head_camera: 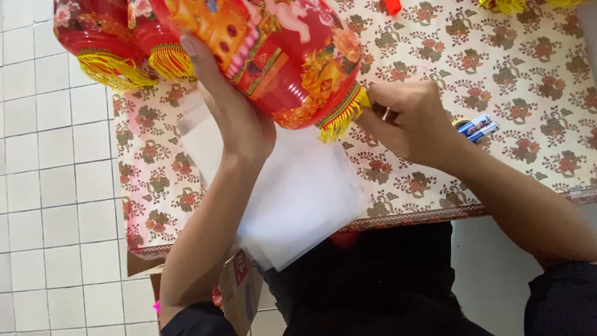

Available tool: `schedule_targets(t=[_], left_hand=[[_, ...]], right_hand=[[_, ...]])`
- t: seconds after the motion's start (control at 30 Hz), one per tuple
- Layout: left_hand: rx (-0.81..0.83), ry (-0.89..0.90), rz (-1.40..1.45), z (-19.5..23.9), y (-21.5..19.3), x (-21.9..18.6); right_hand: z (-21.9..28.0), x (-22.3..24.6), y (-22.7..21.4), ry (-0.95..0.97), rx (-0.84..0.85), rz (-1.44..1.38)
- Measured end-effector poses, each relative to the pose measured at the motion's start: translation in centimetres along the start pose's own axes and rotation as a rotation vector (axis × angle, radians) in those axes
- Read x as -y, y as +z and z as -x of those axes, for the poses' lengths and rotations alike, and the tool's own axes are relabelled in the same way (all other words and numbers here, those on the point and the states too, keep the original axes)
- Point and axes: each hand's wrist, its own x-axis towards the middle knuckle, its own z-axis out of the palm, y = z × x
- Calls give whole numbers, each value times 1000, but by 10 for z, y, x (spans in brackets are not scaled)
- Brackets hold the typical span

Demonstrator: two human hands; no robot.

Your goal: Assembling a battery-operated decorative lantern by inserting batteries, attaching the handle, and packaging it in a plastic bag.

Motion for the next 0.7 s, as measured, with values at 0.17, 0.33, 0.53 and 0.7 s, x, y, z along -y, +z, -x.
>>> schedule_targets(t=[0.17, 0.33, 0.53, 0.7], left_hand=[[42, -38, 8, -5, -6, -8], [-30, -102, 31, -7, -3, -12], [235, -53, 55, 0, -7, 0], [168, -104, 72, -4, -11, -4]], right_hand=[[-12, 9, -9, 311, 586, -53], [-15, 4, 8, 560, 728, 15], [-8, -6, 15, 312, 367, -658], [-12, 7, 11, 265, 292, -656]])
